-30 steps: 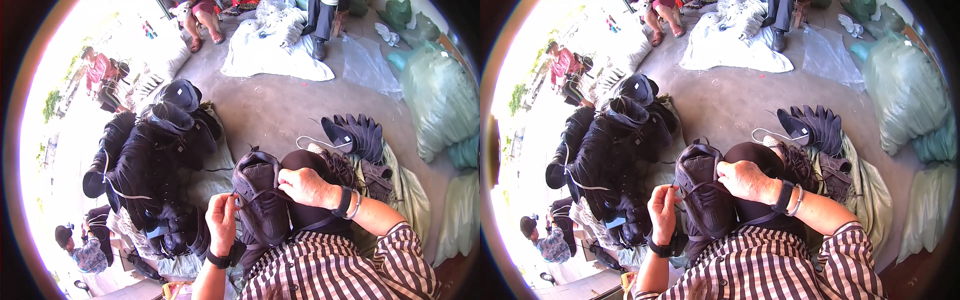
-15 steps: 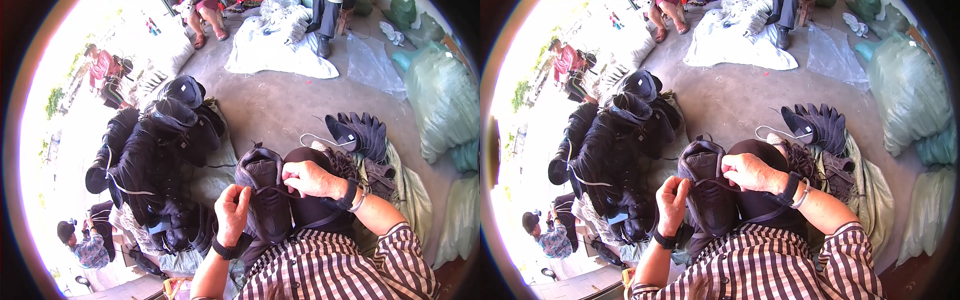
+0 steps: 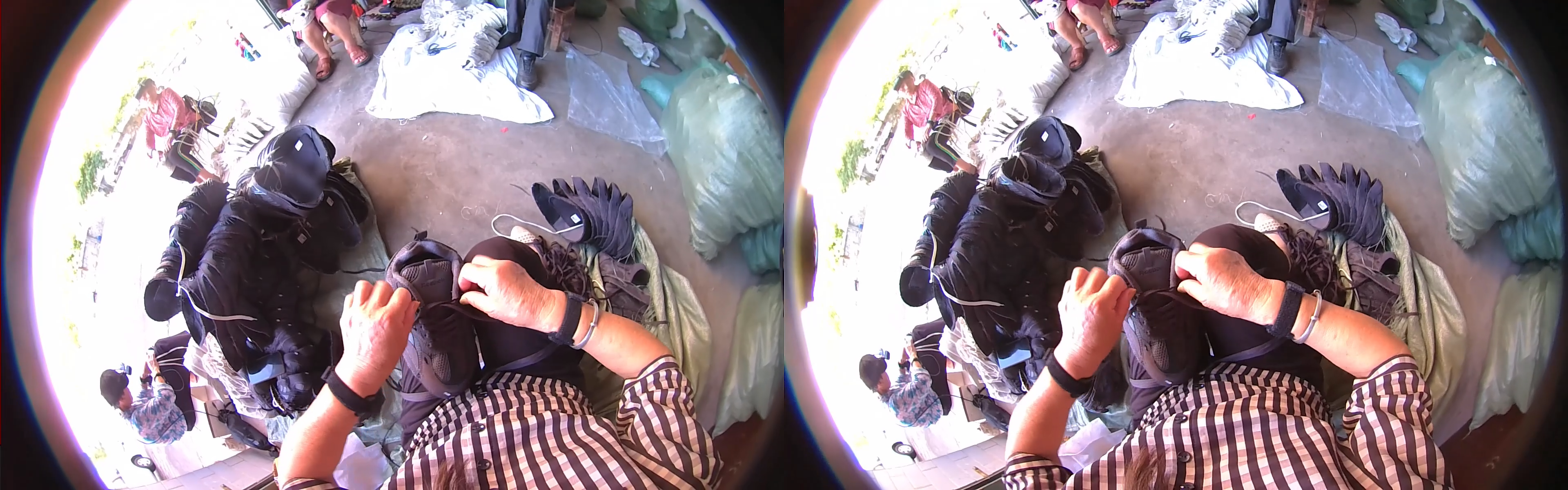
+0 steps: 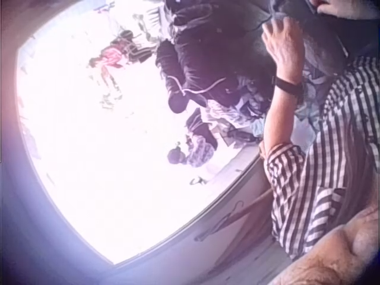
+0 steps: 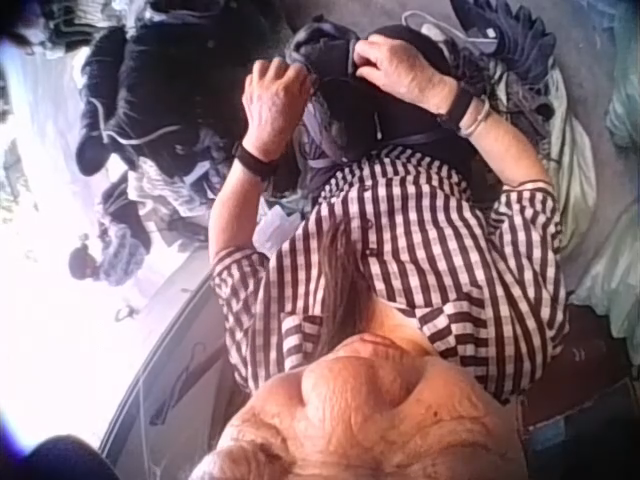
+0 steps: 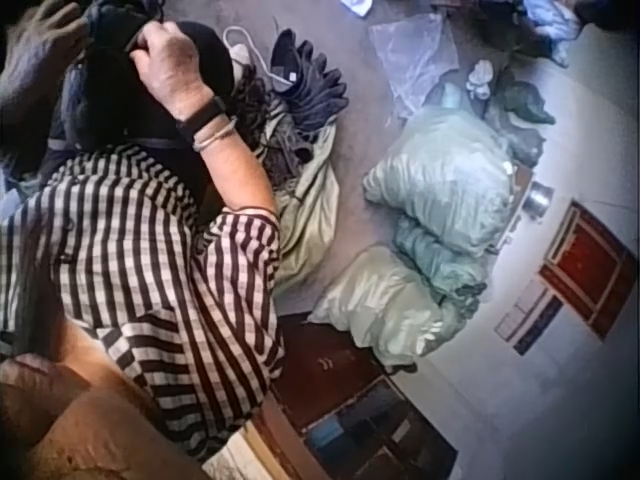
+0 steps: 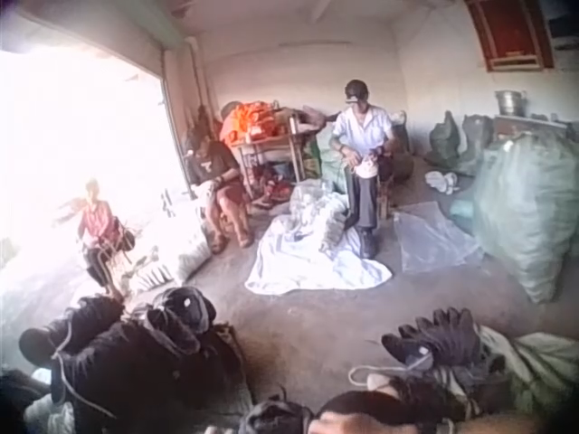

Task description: The recorder is lacing and organizing a black shoe while others work in the background.

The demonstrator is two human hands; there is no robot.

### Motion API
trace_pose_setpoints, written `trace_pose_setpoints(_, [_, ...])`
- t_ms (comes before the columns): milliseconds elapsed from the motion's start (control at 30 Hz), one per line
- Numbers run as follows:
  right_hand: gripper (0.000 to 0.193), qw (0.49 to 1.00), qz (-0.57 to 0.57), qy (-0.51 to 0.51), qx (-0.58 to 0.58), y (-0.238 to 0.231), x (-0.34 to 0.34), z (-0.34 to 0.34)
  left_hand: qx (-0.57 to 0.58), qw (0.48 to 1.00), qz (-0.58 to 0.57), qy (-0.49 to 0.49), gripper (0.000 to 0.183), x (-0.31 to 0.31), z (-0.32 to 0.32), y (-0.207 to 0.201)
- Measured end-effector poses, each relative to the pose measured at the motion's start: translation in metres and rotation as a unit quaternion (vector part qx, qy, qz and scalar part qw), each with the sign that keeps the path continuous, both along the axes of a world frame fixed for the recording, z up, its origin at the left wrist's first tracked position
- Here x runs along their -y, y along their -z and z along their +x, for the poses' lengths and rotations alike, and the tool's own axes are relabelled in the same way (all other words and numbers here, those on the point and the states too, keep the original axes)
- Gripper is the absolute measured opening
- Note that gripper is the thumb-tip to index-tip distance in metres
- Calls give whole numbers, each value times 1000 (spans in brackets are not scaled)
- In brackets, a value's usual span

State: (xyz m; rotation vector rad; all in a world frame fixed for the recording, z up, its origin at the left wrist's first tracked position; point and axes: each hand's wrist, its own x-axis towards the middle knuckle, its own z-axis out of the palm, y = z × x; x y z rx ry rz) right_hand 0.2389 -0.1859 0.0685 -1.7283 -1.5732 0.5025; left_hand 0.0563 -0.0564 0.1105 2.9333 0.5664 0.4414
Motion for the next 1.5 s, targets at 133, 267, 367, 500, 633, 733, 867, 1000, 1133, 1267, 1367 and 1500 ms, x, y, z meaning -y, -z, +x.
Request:
trace_pose_setpoints(133, [11,961,145,-27,234,-10,-12,1,0,990,-27,142,34,-21,4,-20])
trace_pose_setpoints(267, [6,939,30,-175,295,-26,-24,6,-150,966,-53,202,33,-39,7,-37])
trace_pose_setpoints(367, [6,935,9,-229,272,-23,-33,5,-181,954,-6,240,25,-40,15,-31])
trace_pose_setpoints(500, [16,941,-63,-284,175,-25,-42,14,-226,951,8,212,18,-31,19,-31])
trace_pose_setpoints(633, [21,927,-270,-246,82,-23,-52,14,-168,971,-35,166,21,-17,22,-15])
trace_pose_setpoints(733, [16,968,-151,-174,96,-13,-41,4,-13,919,-394,15,20,-34,16,9])
trace_pose_setpoints(867, [12,958,13,-125,-258,-31,-55,17,45,775,-630,-30,19,-34,13,-2])
trace_pose_setpoints(1000, [22,850,-183,-114,-480,-39,-50,13,45,742,-669,-9,16,-40,4,0])
trace_pose_setpoints(1133, [30,803,-185,-134,-550,-16,-37,-22,103,715,-692,12,14,-33,-1,4])
trace_pose_setpoints(1267, [17,843,-158,-90,-506,-18,-38,-33,126,753,-643,56,14,-31,-5,10])
trace_pose_setpoints(1367, [11,889,-148,-44,-430,-21,-36,-41,118,711,-693,18,17,-25,5,0])
trace_pose_setpoints(1500, [8,805,-48,-142,-574,-91,-30,-4,113,786,-607,7,24,-26,5,6])
